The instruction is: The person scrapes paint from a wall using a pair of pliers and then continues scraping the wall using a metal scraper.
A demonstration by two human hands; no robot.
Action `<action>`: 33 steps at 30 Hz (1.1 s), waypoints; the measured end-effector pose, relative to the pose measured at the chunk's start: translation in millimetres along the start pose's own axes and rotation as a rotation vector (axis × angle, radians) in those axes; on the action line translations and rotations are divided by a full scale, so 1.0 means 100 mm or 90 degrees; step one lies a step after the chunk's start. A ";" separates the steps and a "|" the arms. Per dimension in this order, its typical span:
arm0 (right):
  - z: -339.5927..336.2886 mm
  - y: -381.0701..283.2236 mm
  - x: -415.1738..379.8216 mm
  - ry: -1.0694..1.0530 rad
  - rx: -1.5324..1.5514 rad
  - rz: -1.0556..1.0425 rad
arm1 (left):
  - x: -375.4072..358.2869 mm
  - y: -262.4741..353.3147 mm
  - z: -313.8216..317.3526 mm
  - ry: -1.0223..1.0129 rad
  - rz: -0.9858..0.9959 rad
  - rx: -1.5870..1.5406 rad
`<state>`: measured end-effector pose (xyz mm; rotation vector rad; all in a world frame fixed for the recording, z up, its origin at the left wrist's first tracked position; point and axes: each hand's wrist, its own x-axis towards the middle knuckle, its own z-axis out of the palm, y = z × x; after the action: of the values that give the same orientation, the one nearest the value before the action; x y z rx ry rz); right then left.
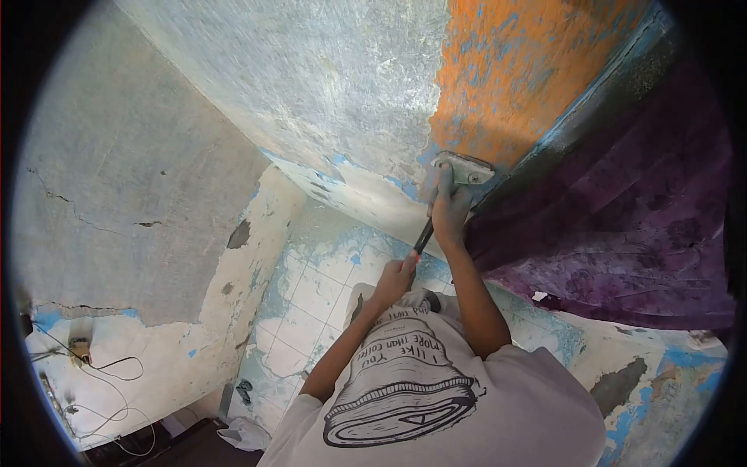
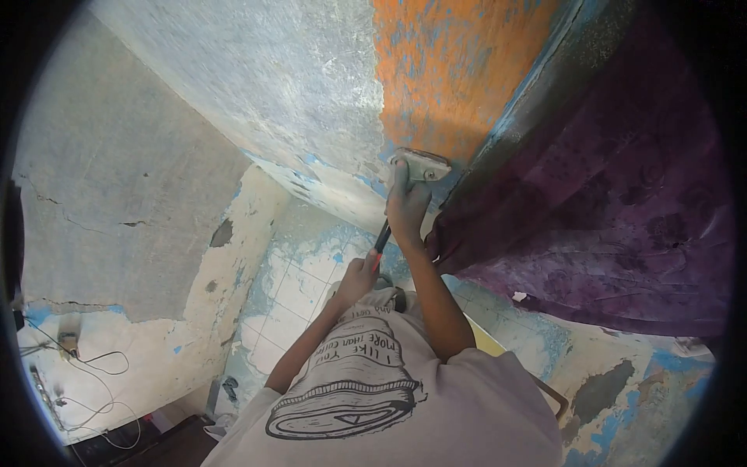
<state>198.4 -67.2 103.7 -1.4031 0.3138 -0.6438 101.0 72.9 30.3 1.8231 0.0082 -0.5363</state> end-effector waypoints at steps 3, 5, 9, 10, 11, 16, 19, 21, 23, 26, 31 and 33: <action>0.01 -0.26 -0.02 -0.006 -0.024 0.061 | -0.16 0.16 -0.07 -0.092 -0.056 -0.064; 0.03 -0.28 -0.02 -0.003 -0.023 0.068 | -0.13 0.14 -0.06 -0.086 -0.034 -0.059; -0.04 -0.21 -0.06 -0.050 0.018 0.111 | -0.02 -0.09 -0.04 -0.072 -0.008 -0.045; -0.04 -0.27 -0.08 -0.052 0.011 0.103 | -0.03 -0.07 -0.02 -0.054 0.004 -0.030; -0.03 -0.33 -0.10 -0.041 -0.008 0.112 | -0.05 -0.06 0.00 -0.056 0.012 -0.040; -0.01 -0.50 -0.10 -0.027 -0.057 0.134 | -0.14 0.05 0.06 -0.078 0.010 -0.085; -0.11 -0.35 -0.13 -0.065 -0.047 0.163 | -0.06 -0.18 0.16 -0.096 0.001 -0.123; -0.23 -0.15 -0.32 -0.091 -0.060 0.158 | -0.15 -0.25 0.20 -0.130 -0.032 -0.164; -0.39 0.00 -0.56 -0.104 -0.075 0.199 | -0.28 -0.36 0.32 -0.153 -0.062 -0.229; -0.61 0.10 -0.83 -0.116 -0.054 0.262 | -0.45 -0.53 0.51 -0.170 -0.095 -0.307; -0.73 -0.16 -0.76 -0.160 0.027 0.229 | -0.40 -0.46 0.54 -0.118 0.018 -0.191; -0.70 -0.34 -0.66 -0.181 0.008 0.174 | -0.36 -0.35 0.53 -0.097 0.056 -0.151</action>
<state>98.3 -86.5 113.7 -1.3876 0.2675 -0.2174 40.5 45.3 0.1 1.5411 -0.1078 -0.5857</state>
